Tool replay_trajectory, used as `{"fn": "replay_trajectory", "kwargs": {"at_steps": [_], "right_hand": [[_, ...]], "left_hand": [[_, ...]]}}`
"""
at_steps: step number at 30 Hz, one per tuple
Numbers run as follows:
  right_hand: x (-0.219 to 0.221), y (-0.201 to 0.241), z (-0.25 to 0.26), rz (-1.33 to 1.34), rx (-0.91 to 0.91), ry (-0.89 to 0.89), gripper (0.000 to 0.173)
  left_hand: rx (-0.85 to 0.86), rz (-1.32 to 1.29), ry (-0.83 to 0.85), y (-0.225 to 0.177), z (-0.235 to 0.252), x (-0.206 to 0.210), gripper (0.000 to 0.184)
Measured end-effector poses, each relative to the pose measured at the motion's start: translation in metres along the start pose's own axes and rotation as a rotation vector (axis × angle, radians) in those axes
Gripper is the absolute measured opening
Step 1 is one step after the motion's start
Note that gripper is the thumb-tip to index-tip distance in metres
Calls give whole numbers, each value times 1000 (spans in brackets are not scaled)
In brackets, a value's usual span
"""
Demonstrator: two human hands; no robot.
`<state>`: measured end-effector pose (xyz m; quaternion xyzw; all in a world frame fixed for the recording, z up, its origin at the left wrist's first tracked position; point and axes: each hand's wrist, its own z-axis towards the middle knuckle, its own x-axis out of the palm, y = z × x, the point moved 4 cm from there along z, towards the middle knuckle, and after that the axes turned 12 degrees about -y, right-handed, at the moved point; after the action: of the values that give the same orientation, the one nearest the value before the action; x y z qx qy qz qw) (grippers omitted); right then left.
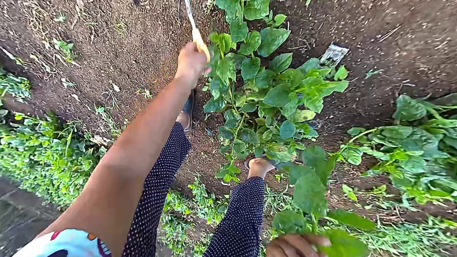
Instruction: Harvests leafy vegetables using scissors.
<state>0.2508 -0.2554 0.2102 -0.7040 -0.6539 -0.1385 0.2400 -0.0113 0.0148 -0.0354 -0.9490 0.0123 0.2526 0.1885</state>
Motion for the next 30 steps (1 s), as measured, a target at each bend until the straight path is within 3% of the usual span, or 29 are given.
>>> {"fn": "replay_trajectory", "kwargs": {"at_steps": [5,9,14,19,21,23,25,30], "right_hand": [[-6,-9,51,-509,-150,-233,23],[-20,-11,74,-956,-253,-483,27],[-36,-10,63,-1329,-103,-722,24],[-52,-2,58,-1473,37,-625,14],[-49,-5,58,-1574,22,-623,22],[-49,-4,55,-1625,0,-657,25],[-51,1,45,-1607,1,-741,9],[-67,32,21,-1353,-11,-728,24]], "left_hand": [[57,111,198,68,-168,-68,35],[95,289,355,114,-266,-75,33],[239,460,420,144,-315,-44,26],[468,505,352,166,-336,-22,19],[480,527,374,168,-339,-23,19],[325,595,507,155,-328,-33,27],[83,589,639,140,-296,-46,36],[-509,496,885,162,-204,-42,41]]}}
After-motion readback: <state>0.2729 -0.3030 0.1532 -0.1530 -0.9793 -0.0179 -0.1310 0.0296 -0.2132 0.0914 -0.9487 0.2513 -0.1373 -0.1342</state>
